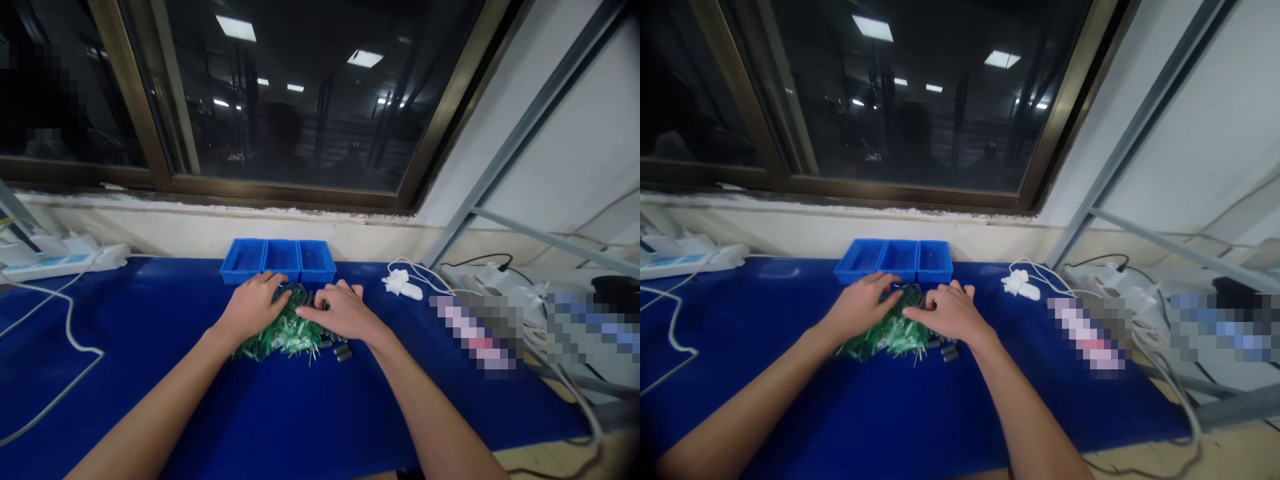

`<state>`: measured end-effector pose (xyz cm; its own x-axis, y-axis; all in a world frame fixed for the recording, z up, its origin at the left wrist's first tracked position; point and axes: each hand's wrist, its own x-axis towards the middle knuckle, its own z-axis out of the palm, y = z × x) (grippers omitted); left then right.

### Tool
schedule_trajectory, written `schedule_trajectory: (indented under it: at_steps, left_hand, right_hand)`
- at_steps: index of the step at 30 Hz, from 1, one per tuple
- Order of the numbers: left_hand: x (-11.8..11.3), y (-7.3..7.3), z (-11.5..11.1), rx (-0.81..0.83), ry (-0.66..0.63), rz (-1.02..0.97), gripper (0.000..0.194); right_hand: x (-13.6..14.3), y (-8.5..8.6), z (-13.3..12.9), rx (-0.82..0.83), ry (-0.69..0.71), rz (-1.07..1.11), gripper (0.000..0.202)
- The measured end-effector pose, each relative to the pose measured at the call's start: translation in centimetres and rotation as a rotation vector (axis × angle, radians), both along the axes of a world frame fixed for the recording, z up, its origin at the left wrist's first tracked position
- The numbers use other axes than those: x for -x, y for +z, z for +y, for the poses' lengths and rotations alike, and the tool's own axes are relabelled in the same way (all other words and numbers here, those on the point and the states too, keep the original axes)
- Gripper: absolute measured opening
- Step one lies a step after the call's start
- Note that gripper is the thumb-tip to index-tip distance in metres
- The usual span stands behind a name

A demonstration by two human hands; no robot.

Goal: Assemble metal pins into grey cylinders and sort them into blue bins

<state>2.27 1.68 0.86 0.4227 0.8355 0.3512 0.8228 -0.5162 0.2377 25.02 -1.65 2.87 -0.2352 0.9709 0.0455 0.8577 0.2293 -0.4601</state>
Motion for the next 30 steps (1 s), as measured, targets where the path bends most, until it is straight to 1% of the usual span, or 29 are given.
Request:
schedule_trajectory:
  at_steps: [2, 5, 7, 9, 13, 15, 16, 19, 22, 24, 27, 30]
  left_hand:
    - [0.0, -0.1, 0.0, -0.019, -0.016, -0.005, 0.035]
    - [0.1, -0.1, -0.1, -0.038, -0.024, 0.000, 0.035]
    - [0.2, 0.0, -0.2, -0.049, -0.031, 0.000, 0.035]
    - [0.2, 0.1, -0.2, -0.062, -0.030, -0.011, 0.035]
    - [0.1, 0.3, -0.4, -0.076, -0.017, -0.046, 0.041]
    - [0.0, 0.3, -0.4, -0.072, -0.033, -0.051, 0.043]
    - [-0.1, 0.2, -0.4, -0.069, -0.044, -0.048, 0.043]
    - [-0.2, 0.1, -0.5, -0.062, -0.067, -0.032, 0.044]
    - [-0.2, 0.0, -0.5, -0.062, -0.076, -0.020, 0.044]
    - [-0.2, 0.0, -0.5, -0.064, -0.084, -0.013, 0.045]
    - [-0.1, 0.1, -0.5, -0.069, -0.086, -0.009, 0.045]
    - [0.1, 0.2, -0.4, -0.074, -0.090, -0.014, 0.048]
  right_hand:
    - [-0.4, 0.2, -0.2, 0.038, 0.050, -0.006, 0.053]
    - [-0.4, 0.1, -0.3, 0.062, 0.114, -0.019, 0.040]
    - [-0.2, -0.1, -0.1, 0.058, 0.129, 0.009, 0.031]
    - [-0.2, -0.4, 0.1, 0.042, 0.115, 0.072, 0.027]
    - [-0.7, -0.9, 0.6, 0.026, 0.099, 0.242, 0.030]
    - [-0.9, -0.9, 0.7, 0.045, 0.103, 0.275, 0.031]
    - [-1.0, -0.9, 0.7, 0.051, 0.093, 0.253, 0.032]
    - [-0.8, -0.6, 0.6, 0.071, 0.042, 0.099, 0.035]
    - [-0.6, -0.3, 0.5, 0.109, 0.080, 0.014, 0.032]
    - [-0.6, -0.2, 0.4, 0.123, 0.122, 0.041, 0.027]
    - [-0.8, 0.0, 0.3, 0.155, 0.131, 0.119, 0.024]
    - [-1.0, 0.3, 0.1, 0.220, 0.166, 0.138, 0.030]
